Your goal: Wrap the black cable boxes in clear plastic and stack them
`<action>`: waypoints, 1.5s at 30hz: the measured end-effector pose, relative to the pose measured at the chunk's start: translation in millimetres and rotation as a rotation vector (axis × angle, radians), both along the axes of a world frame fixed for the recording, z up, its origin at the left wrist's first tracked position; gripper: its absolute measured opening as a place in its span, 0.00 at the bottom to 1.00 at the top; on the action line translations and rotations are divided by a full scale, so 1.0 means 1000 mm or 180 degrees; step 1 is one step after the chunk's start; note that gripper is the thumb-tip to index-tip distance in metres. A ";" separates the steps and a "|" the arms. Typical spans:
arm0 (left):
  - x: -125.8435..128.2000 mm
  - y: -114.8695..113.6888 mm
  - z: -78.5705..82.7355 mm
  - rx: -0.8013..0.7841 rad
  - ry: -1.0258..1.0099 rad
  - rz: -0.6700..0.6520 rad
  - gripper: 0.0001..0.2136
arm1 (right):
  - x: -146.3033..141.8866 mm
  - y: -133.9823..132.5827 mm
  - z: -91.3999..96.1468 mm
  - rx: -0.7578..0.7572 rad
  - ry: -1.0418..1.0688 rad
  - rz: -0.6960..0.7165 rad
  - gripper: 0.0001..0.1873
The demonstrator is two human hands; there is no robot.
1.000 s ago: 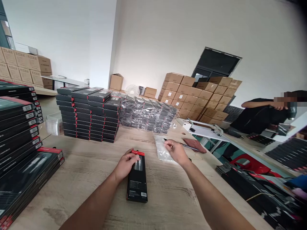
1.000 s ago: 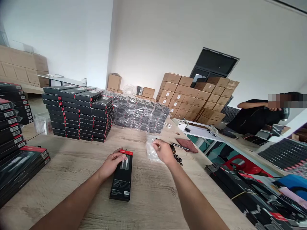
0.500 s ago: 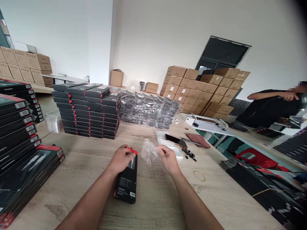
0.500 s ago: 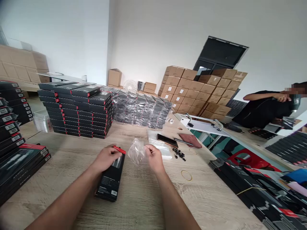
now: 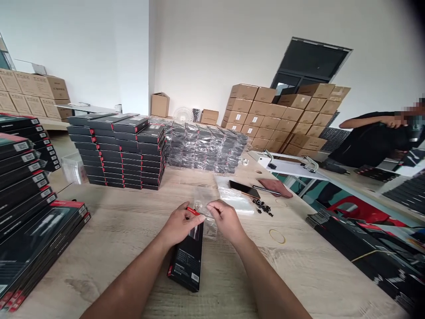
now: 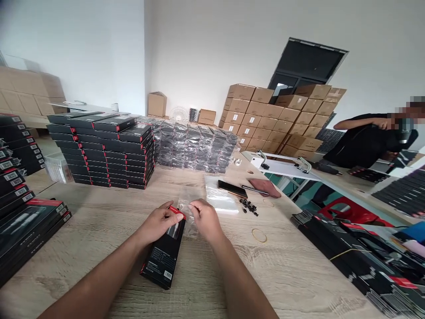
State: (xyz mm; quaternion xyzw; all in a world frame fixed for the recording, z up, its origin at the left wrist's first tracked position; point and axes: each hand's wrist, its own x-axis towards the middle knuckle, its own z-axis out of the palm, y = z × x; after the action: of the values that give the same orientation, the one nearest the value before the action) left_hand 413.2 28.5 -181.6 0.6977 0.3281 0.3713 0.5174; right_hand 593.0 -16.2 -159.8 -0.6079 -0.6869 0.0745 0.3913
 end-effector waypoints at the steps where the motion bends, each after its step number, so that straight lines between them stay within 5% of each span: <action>1: 0.001 0.000 -0.001 -0.0024 -0.0007 -0.0041 0.09 | -0.005 -0.001 0.001 0.0018 -0.0171 0.0110 0.14; 5: 0.001 0.002 -0.006 -0.0332 -0.0280 -0.0063 0.07 | -0.011 -0.001 -0.001 -0.0098 -0.0045 0.0294 0.14; 10: 0.001 0.005 -0.010 -0.0505 -0.0378 0.0016 0.08 | 0.000 -0.003 -0.004 -0.0073 0.0896 -0.0288 0.17; 14: 0.000 0.005 -0.004 -0.0356 -0.0272 -0.0059 0.10 | -0.007 -0.013 -0.002 -0.0073 -0.0003 -0.0262 0.27; 18: -0.001 0.004 0.001 -0.0083 0.0077 0.0132 0.12 | -0.020 -0.019 0.005 0.0189 -0.1014 -0.0494 0.17; 25: 0.001 0.005 -0.002 0.0138 0.0331 0.0335 0.14 | -0.039 -0.018 0.006 0.0563 -0.1443 -0.0448 0.12; 31: 0.001 0.002 0.000 0.0189 0.0396 0.0348 0.11 | -0.034 -0.015 0.004 0.0638 -0.1157 -0.0728 0.06; 45: 0.000 -0.005 0.007 0.0480 0.0649 0.0405 0.11 | -0.030 -0.014 0.007 0.0166 -0.0493 -0.0513 0.05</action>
State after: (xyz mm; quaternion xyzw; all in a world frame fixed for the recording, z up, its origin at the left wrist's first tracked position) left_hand 413.5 23.8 -174.7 0.7465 0.3937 0.3541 0.4029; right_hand 562.8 -30.6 -153.2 -0.6547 -0.6657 -0.0223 0.3575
